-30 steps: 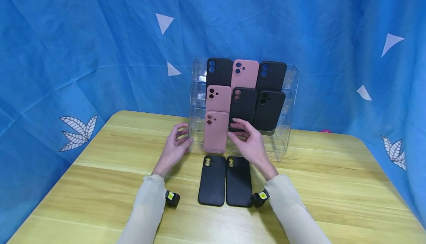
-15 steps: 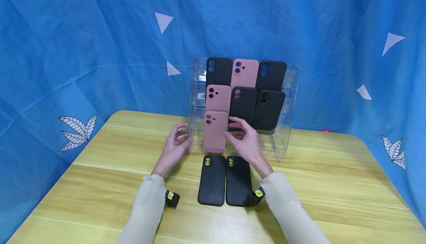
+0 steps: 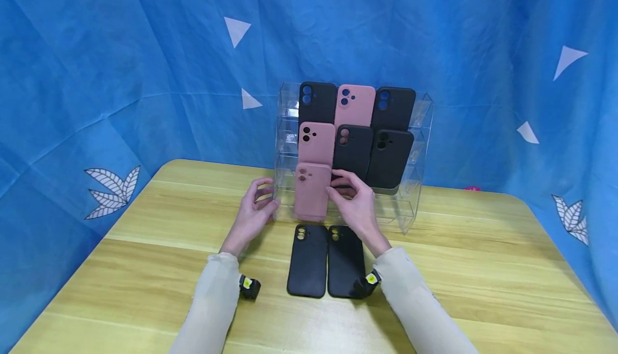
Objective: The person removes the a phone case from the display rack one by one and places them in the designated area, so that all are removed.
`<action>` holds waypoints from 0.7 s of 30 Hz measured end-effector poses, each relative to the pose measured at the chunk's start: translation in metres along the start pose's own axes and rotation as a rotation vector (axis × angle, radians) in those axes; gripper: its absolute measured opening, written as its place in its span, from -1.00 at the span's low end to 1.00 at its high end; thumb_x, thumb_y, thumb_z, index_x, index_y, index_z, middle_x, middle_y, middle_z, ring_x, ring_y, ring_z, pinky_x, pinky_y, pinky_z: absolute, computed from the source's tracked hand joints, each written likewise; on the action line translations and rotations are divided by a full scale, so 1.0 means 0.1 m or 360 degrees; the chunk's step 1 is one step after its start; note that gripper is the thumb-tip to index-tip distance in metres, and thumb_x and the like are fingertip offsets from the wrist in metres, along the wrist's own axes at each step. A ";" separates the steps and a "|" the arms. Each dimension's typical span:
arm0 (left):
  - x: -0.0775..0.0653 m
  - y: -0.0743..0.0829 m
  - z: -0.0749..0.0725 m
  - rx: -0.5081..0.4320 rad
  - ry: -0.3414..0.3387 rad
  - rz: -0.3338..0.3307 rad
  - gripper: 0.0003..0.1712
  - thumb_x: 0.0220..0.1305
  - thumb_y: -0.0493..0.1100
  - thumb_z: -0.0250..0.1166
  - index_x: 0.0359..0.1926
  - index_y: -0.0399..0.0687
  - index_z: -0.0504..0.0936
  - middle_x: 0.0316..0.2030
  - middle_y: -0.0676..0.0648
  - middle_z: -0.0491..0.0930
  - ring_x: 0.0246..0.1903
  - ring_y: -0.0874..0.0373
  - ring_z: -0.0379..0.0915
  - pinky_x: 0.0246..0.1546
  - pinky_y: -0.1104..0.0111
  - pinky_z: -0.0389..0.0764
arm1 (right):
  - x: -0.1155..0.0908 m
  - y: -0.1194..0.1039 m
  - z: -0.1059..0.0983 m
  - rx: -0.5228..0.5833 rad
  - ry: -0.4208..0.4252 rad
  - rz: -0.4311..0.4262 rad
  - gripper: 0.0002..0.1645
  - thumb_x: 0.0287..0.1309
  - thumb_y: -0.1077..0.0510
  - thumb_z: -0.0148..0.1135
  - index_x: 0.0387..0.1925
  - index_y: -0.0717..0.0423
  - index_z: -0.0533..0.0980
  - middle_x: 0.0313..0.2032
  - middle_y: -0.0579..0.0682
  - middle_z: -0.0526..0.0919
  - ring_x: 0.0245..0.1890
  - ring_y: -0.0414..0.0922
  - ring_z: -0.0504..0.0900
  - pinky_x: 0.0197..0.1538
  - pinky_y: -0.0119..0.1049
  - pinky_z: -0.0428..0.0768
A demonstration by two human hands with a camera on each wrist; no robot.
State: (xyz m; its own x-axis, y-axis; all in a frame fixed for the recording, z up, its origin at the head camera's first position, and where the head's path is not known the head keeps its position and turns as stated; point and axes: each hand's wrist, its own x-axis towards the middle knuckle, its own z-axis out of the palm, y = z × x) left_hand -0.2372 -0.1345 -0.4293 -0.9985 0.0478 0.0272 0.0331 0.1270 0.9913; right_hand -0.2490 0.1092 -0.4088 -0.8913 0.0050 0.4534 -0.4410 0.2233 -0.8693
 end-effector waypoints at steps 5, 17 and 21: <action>-0.01 0.01 0.00 0.0001 -0.0001 0.0000 -0.42 0.45 -0.28 0.21 0.40 0.12 0.31 0.35 -0.22 0.41 0.32 -0.20 0.45 0.02 0.02 0.69 | 0.00 0.00 0.00 0.0001 0.0009 -0.0010 -0.56 0.18 0.35 0.42 0.11 0.10 0.64 -0.18 0.21 0.74 -0.17 0.07 0.73 -0.06 -0.54 0.65; -0.01 0.01 0.00 -0.0008 0.0008 -0.0008 -0.42 0.45 -0.29 0.21 0.40 0.11 0.31 0.35 -0.22 0.40 0.34 -0.21 0.44 0.03 0.03 0.69 | 0.00 -0.02 -0.04 0.0079 0.0034 -0.0068 -0.57 0.15 0.44 0.40 0.08 0.20 0.63 -0.22 0.28 0.71 -0.29 -0.03 0.74 -0.16 -0.51 0.70; -0.01 0.01 0.00 -0.0011 0.0006 -0.0008 -0.43 0.45 -0.28 0.21 0.39 0.11 0.31 0.35 -0.22 0.40 0.35 -0.21 0.43 0.02 0.03 0.68 | 0.01 -0.02 -0.08 0.0127 0.0051 -0.0128 -0.59 0.15 0.45 0.39 0.07 0.25 0.62 -0.23 0.31 0.69 -0.33 -0.24 0.70 -0.16 -0.51 0.70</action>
State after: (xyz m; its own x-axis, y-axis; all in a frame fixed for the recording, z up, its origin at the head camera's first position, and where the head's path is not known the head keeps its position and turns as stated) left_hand -0.2361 -0.1340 -0.4279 -0.9988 0.0436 0.0224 0.0275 0.1207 0.9923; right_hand -0.2484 0.1164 -0.4055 -0.8493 0.0216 0.5275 -0.5193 0.1460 -0.8420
